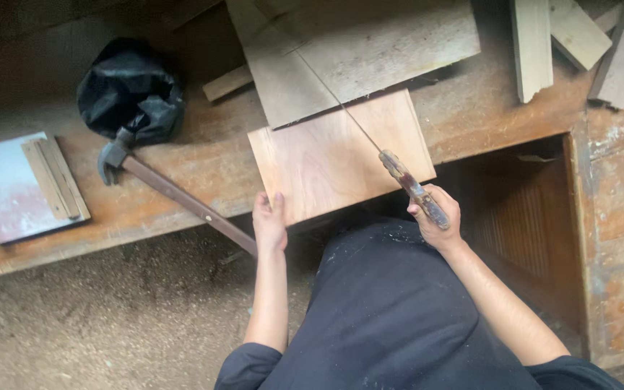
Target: The person uses a hand saw to cut a rectangular wooden board and a thin wooden strip on a workbench. After cutting, the person moves the cut pieces aside and retrieves a longer wooden plank from a shelf.
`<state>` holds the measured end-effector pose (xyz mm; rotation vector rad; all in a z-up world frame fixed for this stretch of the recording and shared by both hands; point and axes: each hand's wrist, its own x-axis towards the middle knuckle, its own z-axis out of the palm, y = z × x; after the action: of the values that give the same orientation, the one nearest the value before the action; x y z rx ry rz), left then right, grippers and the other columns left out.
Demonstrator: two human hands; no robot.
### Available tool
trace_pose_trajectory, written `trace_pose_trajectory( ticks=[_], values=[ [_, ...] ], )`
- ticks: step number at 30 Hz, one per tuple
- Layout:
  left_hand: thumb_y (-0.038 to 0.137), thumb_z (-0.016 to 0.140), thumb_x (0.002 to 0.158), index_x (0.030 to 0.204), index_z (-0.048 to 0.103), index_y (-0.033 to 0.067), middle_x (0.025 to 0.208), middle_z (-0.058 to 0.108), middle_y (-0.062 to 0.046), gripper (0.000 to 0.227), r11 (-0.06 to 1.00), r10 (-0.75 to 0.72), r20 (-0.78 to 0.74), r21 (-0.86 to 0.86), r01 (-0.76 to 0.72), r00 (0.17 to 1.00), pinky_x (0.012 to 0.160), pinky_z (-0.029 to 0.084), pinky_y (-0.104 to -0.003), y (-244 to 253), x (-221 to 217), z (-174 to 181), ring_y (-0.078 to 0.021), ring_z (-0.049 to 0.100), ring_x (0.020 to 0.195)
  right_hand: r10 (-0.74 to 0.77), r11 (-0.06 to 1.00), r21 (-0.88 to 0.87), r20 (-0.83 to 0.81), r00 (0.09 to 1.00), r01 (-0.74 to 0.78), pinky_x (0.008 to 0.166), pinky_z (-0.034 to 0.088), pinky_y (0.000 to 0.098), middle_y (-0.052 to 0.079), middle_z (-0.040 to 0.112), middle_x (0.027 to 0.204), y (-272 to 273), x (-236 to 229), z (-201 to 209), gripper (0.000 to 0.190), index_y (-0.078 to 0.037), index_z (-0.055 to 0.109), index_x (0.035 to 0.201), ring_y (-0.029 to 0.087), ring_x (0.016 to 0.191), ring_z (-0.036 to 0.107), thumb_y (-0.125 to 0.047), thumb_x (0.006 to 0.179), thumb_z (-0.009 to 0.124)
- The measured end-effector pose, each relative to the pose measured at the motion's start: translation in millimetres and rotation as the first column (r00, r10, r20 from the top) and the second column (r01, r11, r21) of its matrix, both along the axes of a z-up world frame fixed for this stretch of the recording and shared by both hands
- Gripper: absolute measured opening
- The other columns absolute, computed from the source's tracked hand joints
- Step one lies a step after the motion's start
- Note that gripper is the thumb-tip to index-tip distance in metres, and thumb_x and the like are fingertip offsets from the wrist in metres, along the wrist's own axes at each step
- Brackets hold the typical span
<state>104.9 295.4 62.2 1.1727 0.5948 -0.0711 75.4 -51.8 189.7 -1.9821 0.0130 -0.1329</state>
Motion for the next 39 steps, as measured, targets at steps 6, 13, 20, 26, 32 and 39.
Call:
trace_pose_trajectory(
  ticks=[6,13,20,26,32,39],
  values=[
    [0.005,0.07,0.098,0.108,0.053,0.0021,0.096,0.073,-0.011,0.02,0.997,0.023,-0.02,-0.066,-0.025,1.0,0.075,0.057,-0.027,7.6,-72.2,7.8,-0.0112,0.069,0.082,0.052,0.998,-0.019,0.048,0.997,-0.051,0.072,0.049,0.0282,0.003,0.062,0.083,3.9,3.6,17.6,0.036,-0.004,0.062,0.095,0.016,0.077,0.061,-0.037,0.096,0.075],
    [0.007,0.072,0.097,0.106,0.055,0.003,0.099,0.074,-0.009,0.02,0.985,-0.13,0.014,-0.113,0.131,0.991,0.08,0.057,-0.027,-39.4,-80.7,1.4,-0.0102,0.069,0.087,0.013,0.996,0.082,0.141,0.99,-0.025,0.077,0.052,0.0289,0.002,0.065,0.088,-34.9,-19.8,27.2,0.044,-0.004,0.062,0.098,0.016,0.083,0.064,-0.047,0.098,0.071],
    [0.007,0.072,0.095,0.103,0.056,0.0058,0.101,0.073,-0.007,0.018,0.873,-0.451,0.083,-0.165,0.458,0.889,0.084,0.056,-0.027,-190.2,-46.5,-10.0,-0.0094,0.069,0.09,-0.192,0.979,0.111,0.24,0.952,0.17,0.083,0.054,0.032,0.003,0.065,0.089,-129.2,-93.3,41.8,0.042,-0.005,0.062,0.097,0.018,0.088,0.066,-0.046,0.101,0.068],
    [0.009,0.072,0.098,0.101,0.057,0.0055,0.095,0.072,-0.007,0.015,0.811,-0.561,0.105,-0.126,0.571,0.821,0.077,0.056,-0.027,-300.0,-32.3,-41.5,-0.0098,0.067,0.082,-0.394,0.916,0.159,0.189,0.899,0.368,0.079,0.052,0.0302,0.005,0.065,0.089,-217.1,-189.4,41.2,0.045,-0.001,0.062,0.097,0.016,0.084,0.064,-0.045,0.1,0.07],
    [0.014,0.072,0.097,0.1,0.058,0.0054,0.093,0.073,-0.007,0.016,0.845,-0.535,0.058,0.003,0.535,0.843,0.072,0.055,-0.025,-313.0,-18.2,-56.6,-0.0101,0.067,0.078,-0.5,0.859,0.232,0.185,0.846,0.457,0.078,0.052,0.0296,0.006,0.063,0.092,-266.2,-261.7,36.8,0.046,0.0,0.062,0.103,0.016,0.082,0.062,-0.045,0.099,0.07],
    [0.025,0.073,0.096,0.115,0.06,0.0025,0.095,0.077,-0.011,0.032,0.694,-0.537,-0.092,0.517,0.501,0.838,0.075,0.054,-0.025,-320.2,-12.7,-36.4,-0.0105,0.068,0.083,-0.481,0.831,0.376,0.112,0.87,0.411,0.079,0.054,0.0299,0.005,0.063,0.091,-283.3,-290.9,33.1,0.045,0.0,0.062,0.105,0.016,0.084,0.064,-0.044,0.099,0.071]
  ],
)
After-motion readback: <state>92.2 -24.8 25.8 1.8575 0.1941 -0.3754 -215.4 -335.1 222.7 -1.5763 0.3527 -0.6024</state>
